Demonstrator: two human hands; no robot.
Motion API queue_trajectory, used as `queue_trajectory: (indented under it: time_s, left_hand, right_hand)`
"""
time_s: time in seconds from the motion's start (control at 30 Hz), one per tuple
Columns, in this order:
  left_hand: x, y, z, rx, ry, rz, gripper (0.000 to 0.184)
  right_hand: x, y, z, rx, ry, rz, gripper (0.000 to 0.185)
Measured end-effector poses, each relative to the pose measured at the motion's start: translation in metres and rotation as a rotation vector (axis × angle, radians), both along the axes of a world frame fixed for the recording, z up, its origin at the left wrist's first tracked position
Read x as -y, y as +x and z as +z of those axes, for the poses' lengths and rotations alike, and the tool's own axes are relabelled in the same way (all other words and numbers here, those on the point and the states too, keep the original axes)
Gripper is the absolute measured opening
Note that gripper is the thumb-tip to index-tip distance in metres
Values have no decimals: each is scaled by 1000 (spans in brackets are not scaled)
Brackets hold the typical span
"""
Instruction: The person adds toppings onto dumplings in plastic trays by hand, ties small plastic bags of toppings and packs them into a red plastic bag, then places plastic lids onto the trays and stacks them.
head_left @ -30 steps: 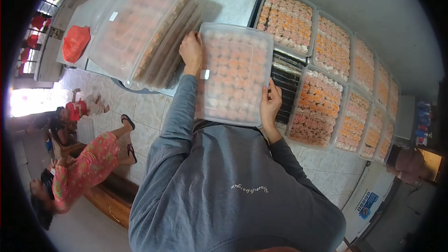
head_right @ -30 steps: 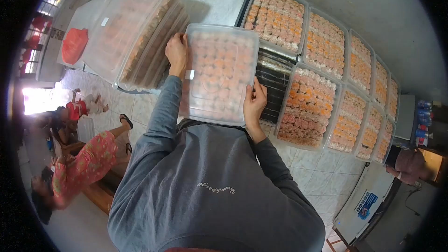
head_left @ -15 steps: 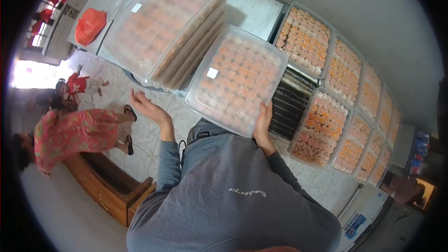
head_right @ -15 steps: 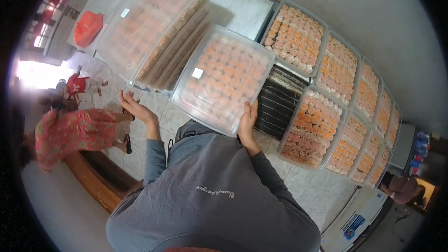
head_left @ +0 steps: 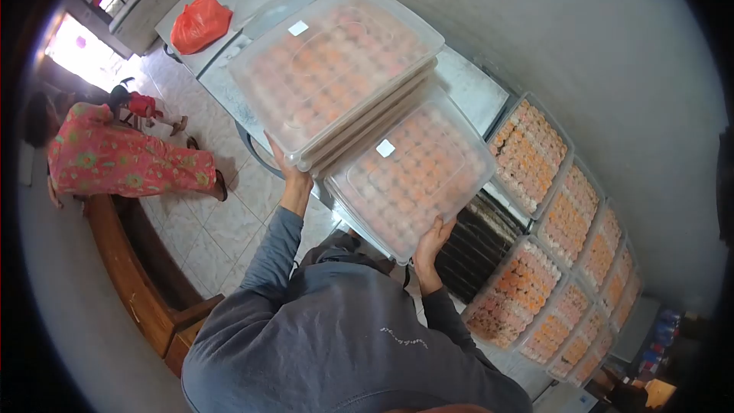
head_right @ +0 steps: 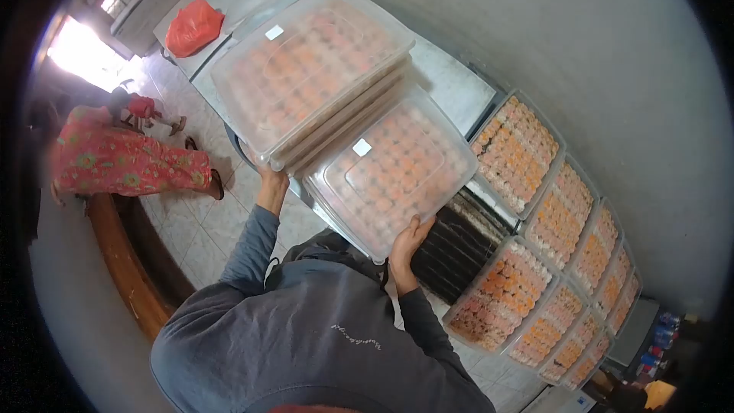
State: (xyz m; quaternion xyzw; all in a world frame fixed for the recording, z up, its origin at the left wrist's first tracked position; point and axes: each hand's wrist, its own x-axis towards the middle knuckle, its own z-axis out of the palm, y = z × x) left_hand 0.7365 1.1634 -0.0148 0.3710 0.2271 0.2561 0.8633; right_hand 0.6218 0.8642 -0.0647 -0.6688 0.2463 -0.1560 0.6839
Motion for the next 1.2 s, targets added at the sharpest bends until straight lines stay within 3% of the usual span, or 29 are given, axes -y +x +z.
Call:
queue_trajectory:
  time_s: [0.1,0.23,0.3,0.37,0.4,0.47,0.53,0.6,0.67,0.77,0.83,0.9,0.97,1.03,1.07,1.13,1.17,1.2]
  left_hand:
    - [4,31,32,47,77,-61,74]
    - [-37,94,-22,-9,97,-28,75]
    - [-53,106,-30,-47,148,2,71]
    - [-61,107,-15,-111,163,-66,74]
    - [-83,106,-9,-220,156,-113,71]
    - [-163,134,-35,-220,344,-88,60]
    - [-250,196,-45,-201,611,218,51]
    - [-324,287,-52,-222,513,348,42]
    - [-391,359,-64,-384,468,-85,49]
    - [-384,407,-65,-616,258,-248,57]
    - [-387,435,-85,-620,318,-272,63]
    - [-388,457,-102,-530,343,-125,60]
    - [-379,449,-73,-495,435,-156,52]
    - [-368,430,-32,-424,594,-179,37]
    - [-365,427,-17,-422,602,-192,37]
    - [-357,431,3,-277,113,-88,28]
    - [-369,447,1,-265,120,-105,28]
    - [-398,477,-22,-310,476,-18,37]
  right_hand:
    - [-13,22,-9,-12,-65,-42,51]
    - [-39,44,-5,-21,-150,5,56]
    - [-49,57,-2,35,-139,44,56]
    - [-61,72,-2,33,-225,-98,53]
    - [-70,76,13,25,-73,-106,50]
    - [-67,85,-2,-33,-223,-133,48]
    - [-49,97,-37,-35,-409,-137,43]
    - [-60,109,-15,2,-313,-167,40]
    - [-38,116,-30,-116,-357,-172,43]
    - [-31,114,-22,-172,-352,-165,48]
    - [-44,122,-10,-157,-332,-178,51]
    - [-59,121,3,-257,-322,-328,60]
    - [-59,109,-6,-250,-331,-357,67]
    - [-80,105,11,-340,-732,-446,68]
    - [-86,99,13,-288,-760,-419,69]
    - [-106,88,29,-287,-803,-393,68]
    - [-115,84,38,-283,-851,-357,67]
    - [-120,74,47,-259,-831,-352,63]
